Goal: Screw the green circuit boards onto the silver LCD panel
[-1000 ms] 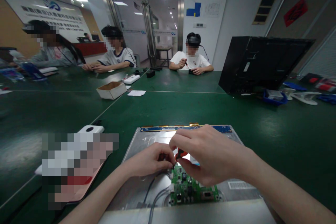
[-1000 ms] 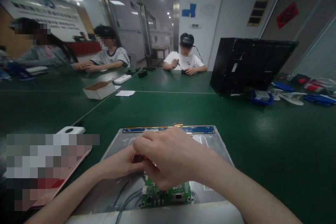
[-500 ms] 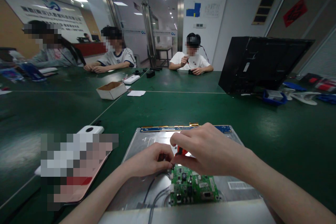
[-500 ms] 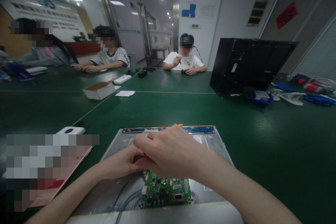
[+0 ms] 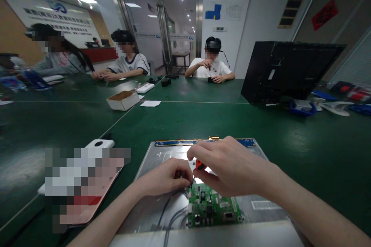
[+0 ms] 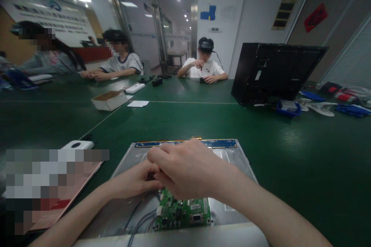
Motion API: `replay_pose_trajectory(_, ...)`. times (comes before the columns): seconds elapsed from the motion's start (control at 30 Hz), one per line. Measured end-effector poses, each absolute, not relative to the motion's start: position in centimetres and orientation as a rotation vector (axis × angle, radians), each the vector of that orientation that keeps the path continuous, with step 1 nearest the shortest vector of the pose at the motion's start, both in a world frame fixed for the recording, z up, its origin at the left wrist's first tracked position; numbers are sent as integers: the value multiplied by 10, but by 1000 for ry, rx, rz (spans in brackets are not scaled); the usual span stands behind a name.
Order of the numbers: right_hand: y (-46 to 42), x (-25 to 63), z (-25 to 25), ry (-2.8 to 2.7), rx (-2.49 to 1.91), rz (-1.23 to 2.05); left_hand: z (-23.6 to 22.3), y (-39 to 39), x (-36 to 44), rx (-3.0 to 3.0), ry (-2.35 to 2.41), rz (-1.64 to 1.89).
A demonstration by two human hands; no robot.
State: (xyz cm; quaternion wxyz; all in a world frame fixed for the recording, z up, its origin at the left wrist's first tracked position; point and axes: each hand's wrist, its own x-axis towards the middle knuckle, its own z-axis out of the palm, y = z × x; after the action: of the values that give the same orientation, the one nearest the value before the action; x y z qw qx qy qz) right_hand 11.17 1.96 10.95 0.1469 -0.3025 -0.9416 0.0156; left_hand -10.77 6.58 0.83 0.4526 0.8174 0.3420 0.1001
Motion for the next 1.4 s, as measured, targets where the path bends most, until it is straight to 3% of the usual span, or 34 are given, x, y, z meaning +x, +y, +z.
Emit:
replay_pose_trajectory(0.4,19,112,111,-2729,-759,84,-6,68,-113,2007,854,293)
replay_pose_trajectory(1.4,19,112,110,-2715,-853,151,12,65,-106,1979,855,270)
